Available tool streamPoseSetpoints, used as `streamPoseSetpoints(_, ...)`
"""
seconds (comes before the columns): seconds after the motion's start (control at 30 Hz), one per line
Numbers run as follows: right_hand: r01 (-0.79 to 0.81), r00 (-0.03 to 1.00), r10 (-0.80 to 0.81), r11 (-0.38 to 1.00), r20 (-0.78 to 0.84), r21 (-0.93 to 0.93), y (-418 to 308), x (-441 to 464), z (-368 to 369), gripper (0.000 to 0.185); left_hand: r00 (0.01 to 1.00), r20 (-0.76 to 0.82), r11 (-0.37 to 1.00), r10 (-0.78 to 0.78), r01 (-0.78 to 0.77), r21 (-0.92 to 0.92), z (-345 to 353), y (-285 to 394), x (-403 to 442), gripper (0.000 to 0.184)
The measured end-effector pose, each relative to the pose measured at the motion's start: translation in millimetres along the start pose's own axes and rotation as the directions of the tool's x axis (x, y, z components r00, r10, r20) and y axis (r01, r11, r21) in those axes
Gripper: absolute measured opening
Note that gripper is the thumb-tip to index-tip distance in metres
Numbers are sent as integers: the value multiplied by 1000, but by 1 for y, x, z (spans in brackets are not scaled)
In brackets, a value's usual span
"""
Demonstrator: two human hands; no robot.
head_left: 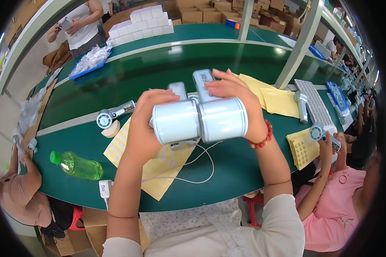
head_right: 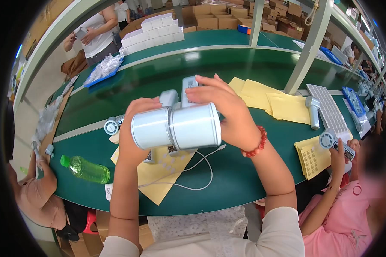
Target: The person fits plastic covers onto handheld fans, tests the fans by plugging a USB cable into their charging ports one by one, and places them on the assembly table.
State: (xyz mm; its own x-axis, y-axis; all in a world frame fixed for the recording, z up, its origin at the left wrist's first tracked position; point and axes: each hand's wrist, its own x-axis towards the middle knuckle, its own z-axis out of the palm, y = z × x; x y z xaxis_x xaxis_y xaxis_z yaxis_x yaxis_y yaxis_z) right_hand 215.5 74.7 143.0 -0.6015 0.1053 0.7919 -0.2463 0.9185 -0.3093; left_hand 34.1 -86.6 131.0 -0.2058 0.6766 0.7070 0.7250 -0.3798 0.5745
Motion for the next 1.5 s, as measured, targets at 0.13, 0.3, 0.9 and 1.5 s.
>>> streamPoseSetpoints(0.13,201,961,-228,965,-157,-170,-10,-2,2,36,899,-146,894,412,-368,257,5,-2,-3,36)
streamPoseSetpoints(0.3,417,855,-508,792,-104,-445,-7,-15,-4,21,759,-213,772,615,-525,359,15,-5,-15,26)
streamPoseSetpoints(0.9,-278,948,303,939,-103,201,-11,-7,0,39,969,-124,977,-212,214,-3,5,20,-7,42)
streamPoseSetpoints(1.5,-441,888,159,21,433,897,8,-19,12,70,897,424,100,-130,437,-894,-4,-30,-8,79)
